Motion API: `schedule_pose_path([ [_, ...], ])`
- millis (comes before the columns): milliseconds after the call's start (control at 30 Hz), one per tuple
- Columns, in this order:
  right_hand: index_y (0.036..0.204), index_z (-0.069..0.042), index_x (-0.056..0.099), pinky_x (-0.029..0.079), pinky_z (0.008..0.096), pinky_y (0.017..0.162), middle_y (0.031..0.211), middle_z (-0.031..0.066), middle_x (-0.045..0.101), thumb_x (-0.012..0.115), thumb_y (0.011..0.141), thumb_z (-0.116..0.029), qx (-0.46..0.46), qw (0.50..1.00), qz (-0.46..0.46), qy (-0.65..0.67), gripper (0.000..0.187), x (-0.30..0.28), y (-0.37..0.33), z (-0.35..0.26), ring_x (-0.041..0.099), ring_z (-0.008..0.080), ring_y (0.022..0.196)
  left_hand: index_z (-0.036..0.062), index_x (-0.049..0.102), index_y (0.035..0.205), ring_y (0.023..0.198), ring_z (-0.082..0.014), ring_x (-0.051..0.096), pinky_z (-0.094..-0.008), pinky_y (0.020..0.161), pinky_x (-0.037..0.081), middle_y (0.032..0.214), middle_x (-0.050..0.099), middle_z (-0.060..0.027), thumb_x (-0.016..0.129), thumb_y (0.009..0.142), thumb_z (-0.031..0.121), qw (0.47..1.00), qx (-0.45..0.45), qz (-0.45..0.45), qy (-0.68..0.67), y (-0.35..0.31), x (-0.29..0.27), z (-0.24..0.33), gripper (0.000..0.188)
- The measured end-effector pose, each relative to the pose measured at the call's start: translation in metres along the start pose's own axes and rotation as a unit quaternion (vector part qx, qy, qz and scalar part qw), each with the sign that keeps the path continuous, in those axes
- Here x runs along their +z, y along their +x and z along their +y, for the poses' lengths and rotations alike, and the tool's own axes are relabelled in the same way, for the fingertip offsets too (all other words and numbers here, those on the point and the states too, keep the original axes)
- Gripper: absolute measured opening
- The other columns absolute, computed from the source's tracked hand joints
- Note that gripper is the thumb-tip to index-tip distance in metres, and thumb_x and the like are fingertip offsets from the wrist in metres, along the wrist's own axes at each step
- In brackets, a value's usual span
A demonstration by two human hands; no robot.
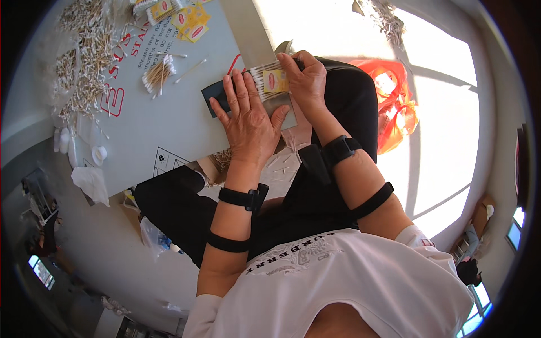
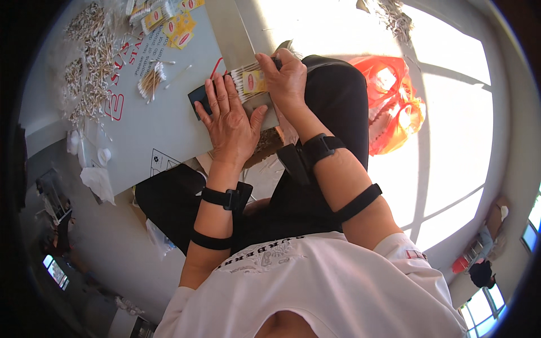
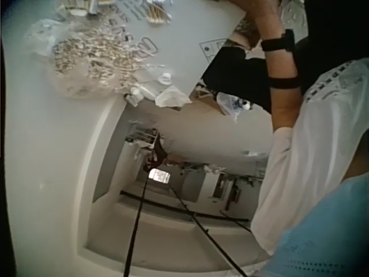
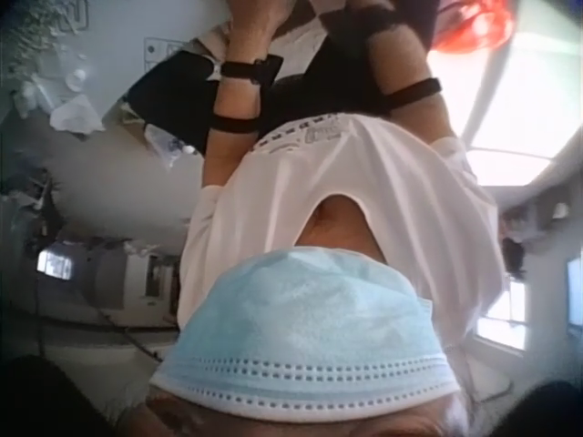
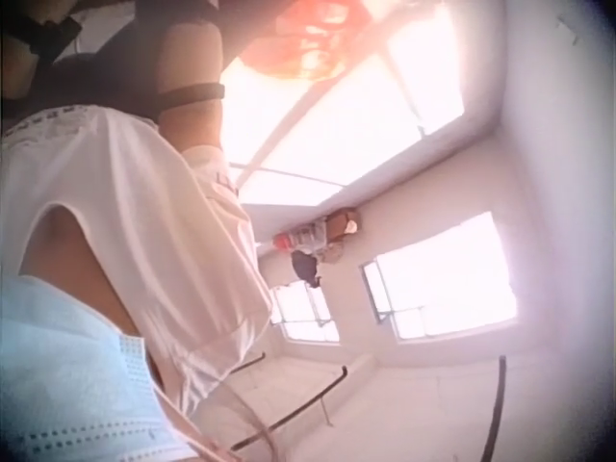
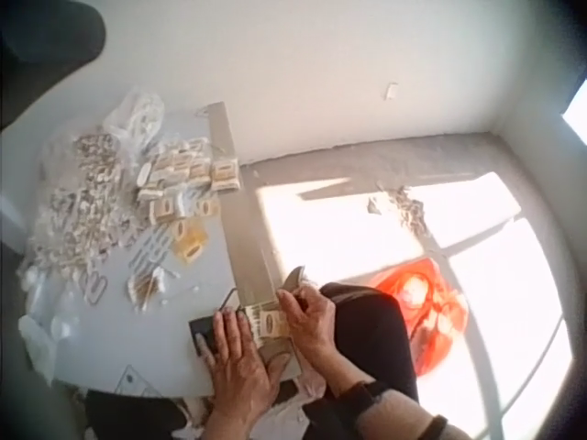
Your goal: Manually counting and placing cotton swabs into small plastic bags and sealing them.
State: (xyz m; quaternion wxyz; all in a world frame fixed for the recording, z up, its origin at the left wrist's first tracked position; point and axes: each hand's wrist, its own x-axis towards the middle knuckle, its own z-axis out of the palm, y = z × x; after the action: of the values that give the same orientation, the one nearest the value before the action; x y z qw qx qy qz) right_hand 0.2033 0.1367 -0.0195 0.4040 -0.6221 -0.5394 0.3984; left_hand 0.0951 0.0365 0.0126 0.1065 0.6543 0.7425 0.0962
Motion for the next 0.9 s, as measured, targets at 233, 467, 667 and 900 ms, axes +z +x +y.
schedule_pose_path([
  [233, 0.077, 0.003, 0.063, 0.040, 0.0251, 0.054, 0.061, -0.0014, 0.054, 0.073, 0.089, -0.025, -0.027, 0.999, 0.016, -0.016, 0.033, -0.001, -0.001, -0.003, 0.043, 0.0044, 0.062, -0.0041, 0.022, 0.151, 0.150, -0.0342, 0.001, -0.0632, 0.114, -0.001, 0.161, 0.010, -0.0194, 0.055, 0.090, 0.056, 1.000, 0.007, -0.008, 0.010, -0.005, -0.005, 0.002, 0.092],
  [467, 0.077, 0.002, 0.064, 0.039, 0.0230, 0.055, 0.064, -0.0032, 0.054, 0.069, 0.093, -0.025, 0.007, 0.999, -0.008, 0.044, 0.032, -0.004, 0.000, 0.001, 0.043, 0.0030, 0.063, 0.0034, 0.021, 0.153, 0.151, -0.0306, 0.008, -0.0603, 0.116, 0.003, 0.162, 0.014, -0.0153, 0.059, 0.089, 0.052, 0.997, 0.036, 0.041, -0.048, 0.002, -0.007, 0.002, 0.089],
  [667, 0.076, 0.000, 0.065, 0.038, 0.0236, 0.054, 0.067, -0.0038, 0.058, 0.065, 0.095, -0.026, 0.148, 0.922, -0.052, 0.354, 0.032, -0.003, 0.003, 0.010, 0.046, 0.0041, 0.060, 0.0083, 0.022, 0.154, 0.149, -0.0253, 0.017, -0.0573, 0.118, 0.006, 0.161, 0.018, -0.0126, 0.063, 0.088, 0.047, 0.997, 0.060, 0.008, -0.041, 0.008, -0.003, -0.001, 0.086],
  [900, 0.069, 0.000, 0.056, 0.036, 0.0292, 0.051, 0.056, 0.0044, 0.052, 0.064, 0.095, -0.027, 0.047, 0.986, 0.012, 0.161, 0.038, 0.004, 0.004, 0.025, 0.037, 0.0101, 0.056, 0.0082, 0.022, 0.154, 0.149, -0.0268, 0.017, -0.0577, 0.118, 0.007, 0.161, 0.019, -0.0126, 0.061, 0.089, 0.047, 0.998, 0.057, 0.007, -0.035, 0.010, -0.002, 0.002, 0.085],
])
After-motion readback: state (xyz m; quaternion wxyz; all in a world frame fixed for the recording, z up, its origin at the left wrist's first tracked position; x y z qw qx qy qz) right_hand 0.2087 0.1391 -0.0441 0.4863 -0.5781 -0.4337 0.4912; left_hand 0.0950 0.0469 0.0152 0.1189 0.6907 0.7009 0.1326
